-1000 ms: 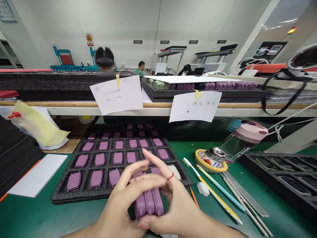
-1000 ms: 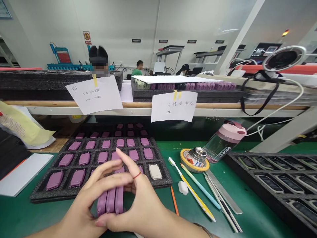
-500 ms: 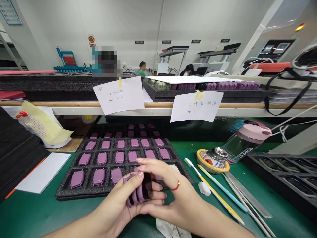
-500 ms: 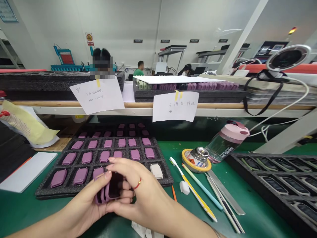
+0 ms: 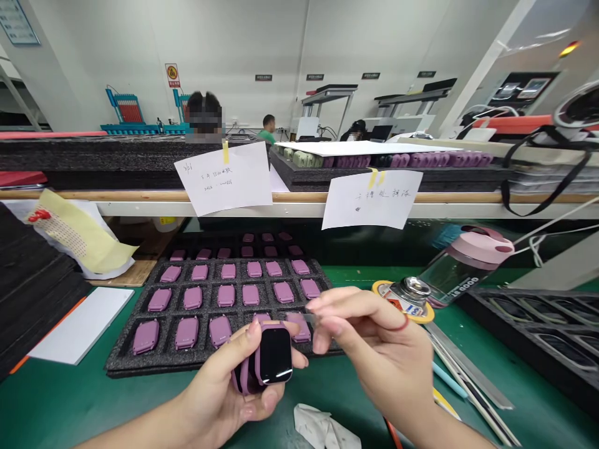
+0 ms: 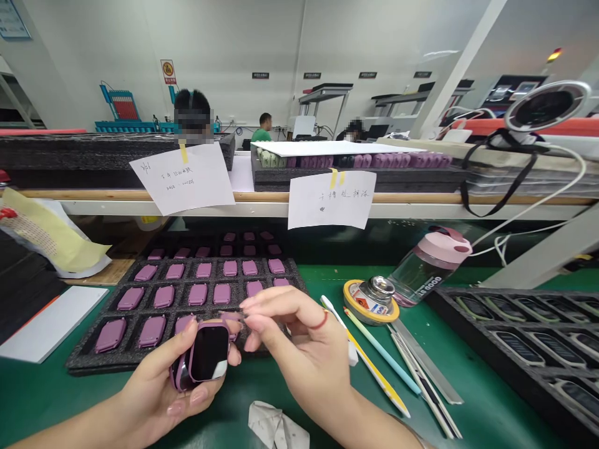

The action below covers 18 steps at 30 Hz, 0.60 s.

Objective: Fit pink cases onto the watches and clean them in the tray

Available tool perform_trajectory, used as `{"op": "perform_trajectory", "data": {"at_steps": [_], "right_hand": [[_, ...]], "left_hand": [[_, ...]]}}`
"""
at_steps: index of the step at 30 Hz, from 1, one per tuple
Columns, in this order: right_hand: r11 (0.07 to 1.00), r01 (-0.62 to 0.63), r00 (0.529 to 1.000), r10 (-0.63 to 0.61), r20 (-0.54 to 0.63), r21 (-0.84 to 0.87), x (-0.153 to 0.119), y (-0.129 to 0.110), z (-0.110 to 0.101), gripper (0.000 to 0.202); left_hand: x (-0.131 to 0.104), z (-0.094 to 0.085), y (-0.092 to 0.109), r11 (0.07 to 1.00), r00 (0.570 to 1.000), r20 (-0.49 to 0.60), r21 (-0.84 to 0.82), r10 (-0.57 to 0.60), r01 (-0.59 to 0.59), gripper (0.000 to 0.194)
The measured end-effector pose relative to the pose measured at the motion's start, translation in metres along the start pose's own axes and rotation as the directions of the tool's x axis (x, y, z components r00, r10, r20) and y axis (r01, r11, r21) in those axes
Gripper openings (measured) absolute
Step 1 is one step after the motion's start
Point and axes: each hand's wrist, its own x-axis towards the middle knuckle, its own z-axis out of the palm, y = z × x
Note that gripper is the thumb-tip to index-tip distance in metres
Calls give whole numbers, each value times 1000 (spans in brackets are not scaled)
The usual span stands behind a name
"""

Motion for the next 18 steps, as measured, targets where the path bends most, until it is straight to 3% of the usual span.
{"op": "perform_trajectory", "data": {"at_steps": [2,5,7,11,15,18], "right_hand": [[999,41,998,-40,46,-17,-2,-3,-1,5],[990,86,959,-51,278,-116,-5,-4,1,58],[982,101,928,-36,370,-157,-6,-3,4,74],[985,92,918,-28,395,-143,-7,0,8,66],[978,125,902,-42,429,-168,-8,-2,6,72],[978,113,936,-46,350,-173,-9,-4,1,68]], "left_hand": [[-1,-1,1,999,999,46,-35,-9,10,43],[-2,-1,2,996,994,110,-80,-24,33,42],[-2,-1,1,993,992,128,-109,-22,36,41],[-2,-3,-2,991,994,109,-130,-23,37,42],[-2,-3,-3,994,992,125,-111,-11,25,42],[-2,-1,-1,995,987,161,-102,-2,19,41]]}}
